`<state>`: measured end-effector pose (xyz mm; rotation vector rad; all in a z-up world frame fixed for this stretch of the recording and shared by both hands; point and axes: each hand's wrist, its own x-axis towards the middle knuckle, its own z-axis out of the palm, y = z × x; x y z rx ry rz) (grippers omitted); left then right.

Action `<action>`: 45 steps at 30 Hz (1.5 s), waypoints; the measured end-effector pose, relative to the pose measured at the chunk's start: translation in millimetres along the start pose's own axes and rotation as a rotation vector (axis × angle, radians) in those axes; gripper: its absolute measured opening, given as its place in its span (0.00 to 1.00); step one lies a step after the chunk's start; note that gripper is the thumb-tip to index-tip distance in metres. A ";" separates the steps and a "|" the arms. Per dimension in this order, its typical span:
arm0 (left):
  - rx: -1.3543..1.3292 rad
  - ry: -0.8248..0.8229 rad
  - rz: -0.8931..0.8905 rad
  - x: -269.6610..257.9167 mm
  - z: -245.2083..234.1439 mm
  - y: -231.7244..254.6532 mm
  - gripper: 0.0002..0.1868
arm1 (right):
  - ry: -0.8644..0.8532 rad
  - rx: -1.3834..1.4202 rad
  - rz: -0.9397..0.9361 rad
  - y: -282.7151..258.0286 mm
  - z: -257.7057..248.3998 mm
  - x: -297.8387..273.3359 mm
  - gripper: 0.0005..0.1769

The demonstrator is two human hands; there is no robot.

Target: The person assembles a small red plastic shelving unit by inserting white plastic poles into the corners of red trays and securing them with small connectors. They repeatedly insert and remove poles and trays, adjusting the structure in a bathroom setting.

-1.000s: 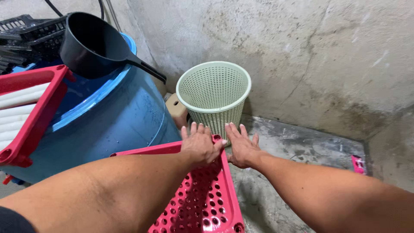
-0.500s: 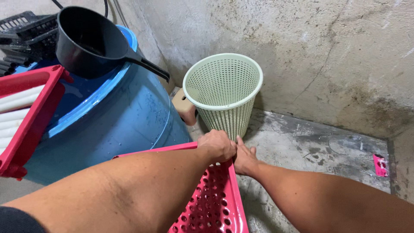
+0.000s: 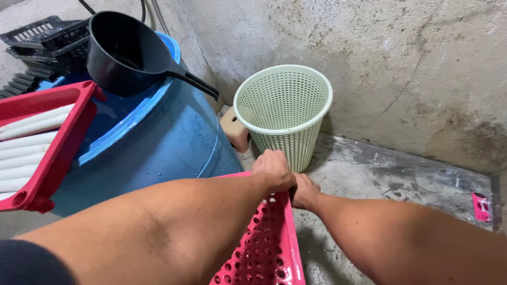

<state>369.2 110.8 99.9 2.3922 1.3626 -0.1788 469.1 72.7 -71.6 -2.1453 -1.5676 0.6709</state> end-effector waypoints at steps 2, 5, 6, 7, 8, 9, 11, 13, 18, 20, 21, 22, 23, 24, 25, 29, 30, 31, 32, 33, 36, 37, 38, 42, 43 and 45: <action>-0.002 -0.016 -0.011 -1.3 -1.1 -2.5 0.26 | -0.095 0.015 0.097 -5.7 -4.0 -5.7 0.37; 0.011 -0.056 -0.016 -3.4 -3.5 -2.2 0.28 | -0.229 -0.033 0.190 -15.7 -17.6 -15.8 0.36; 0.017 -0.070 -0.014 -4.2 -4.6 -1.6 0.29 | -0.270 -0.062 0.214 -18.7 -24.2 -17.4 0.35; 0.017 -0.068 -0.011 -6.3 -5.5 -1.8 0.29 | -0.269 -0.070 0.238 -22.6 -28.8 -19.6 0.36; 0.016 -0.062 -0.006 -8.2 -7.1 -1.7 0.30 | -0.265 -0.081 0.262 -24.9 -34.7 -21.3 0.36; 0.014 -0.057 -0.001 -10.4 -9.0 -2.0 0.31 | -0.261 -0.091 0.286 -26.4 -40.3 -23.1 0.36; 0.069 -0.062 -0.012 -16.3 -13.8 -7.2 0.33 | -0.257 -0.116 0.281 -26.1 -51.5 -26.7 0.37; 0.110 -0.030 -0.014 -22.3 -21.9 -19.9 0.34 | -0.260 -0.157 0.296 -27.0 -60.6 -27.3 0.41; 0.178 0.104 -0.022 -46.3 -38.3 -77.8 0.31 | -0.123 -0.220 0.346 -34.7 -92.9 -19.2 0.43; 0.188 0.179 -0.039 -57.2 -42.9 -105.3 0.34 | -0.047 -0.226 0.254 -48.7 -104.9 -16.4 0.41; 0.198 0.210 -0.039 -63.0 -43.1 -117.0 0.36 | -0.011 -0.227 0.206 -59.0 -110.1 -15.8 0.41; 0.211 0.244 -0.038 -67.8 -44.0 -128.1 0.38 | -0.006 -0.249 0.167 -71.6 -113.3 -15.6 0.41; 0.224 0.277 -0.037 -71.9 -45.2 -138.3 0.40 | -0.001 -0.272 0.129 -85.6 -115.6 -15.8 0.42; 0.231 0.255 -0.062 -76.1 -46.5 -147.6 0.41 | 0.005 -0.294 0.092 -100.2 -117.6 -15.9 0.43; 0.237 0.232 -0.085 -81.1 -47.8 -157.3 0.41 | -0.005 -0.310 0.046 -116.1 -118.4 -14.8 0.43; 0.178 0.196 -0.184 -99.0 -46.1 -190.5 0.41 | -0.037 -0.344 -0.107 -168.8 -107.2 -17.4 0.43; 0.175 0.196 -0.192 -103.3 -44.6 -198.9 0.42 | -0.045 -0.342 -0.142 -179.0 -100.9 -18.9 0.43; 0.171 0.196 -0.201 -106.3 -43.4 -206.9 0.42 | -0.051 -0.359 -0.174 -188.5 -95.2 -18.8 0.43; 0.169 0.192 -0.213 -110.8 -41.8 -215.3 0.42 | -0.060 -0.373 -0.208 -198.3 -88.1 -18.5 0.43; 0.171 0.181 -0.216 -114.8 -39.7 -222.5 0.42 | -0.070 -0.386 -0.242 -206.5 -81.2 -18.6 0.43; 0.155 0.173 -0.225 -121.6 -35.9 -238.4 0.42 | -0.097 -0.377 -0.279 -226.5 -59.9 -20.2 0.45; 0.132 0.182 -0.230 -124.1 -34.4 -242.2 0.41 | -0.099 -0.382 -0.288 -232.4 -54.1 -20.2 0.45; 0.109 0.190 -0.234 -126.5 -32.8 -245.6 0.41 | -0.102 -0.387 -0.296 -237.5 -48.7 -20.6 0.45; 0.060 0.199 -0.209 -132.8 -29.1 -258.8 0.41 | -0.119 -0.431 -0.283 -257.1 -31.4 -22.1 0.46; 0.044 0.193 -0.208 -133.4 -28.2 -262.3 0.41 | -0.125 -0.434 -0.283 -261.2 -28.4 -22.3 0.46; 0.001 0.204 -0.192 -134.6 -25.2 -269.3 0.41 | -0.142 -0.440 -0.280 -267.5 -22.5 -23.7 0.47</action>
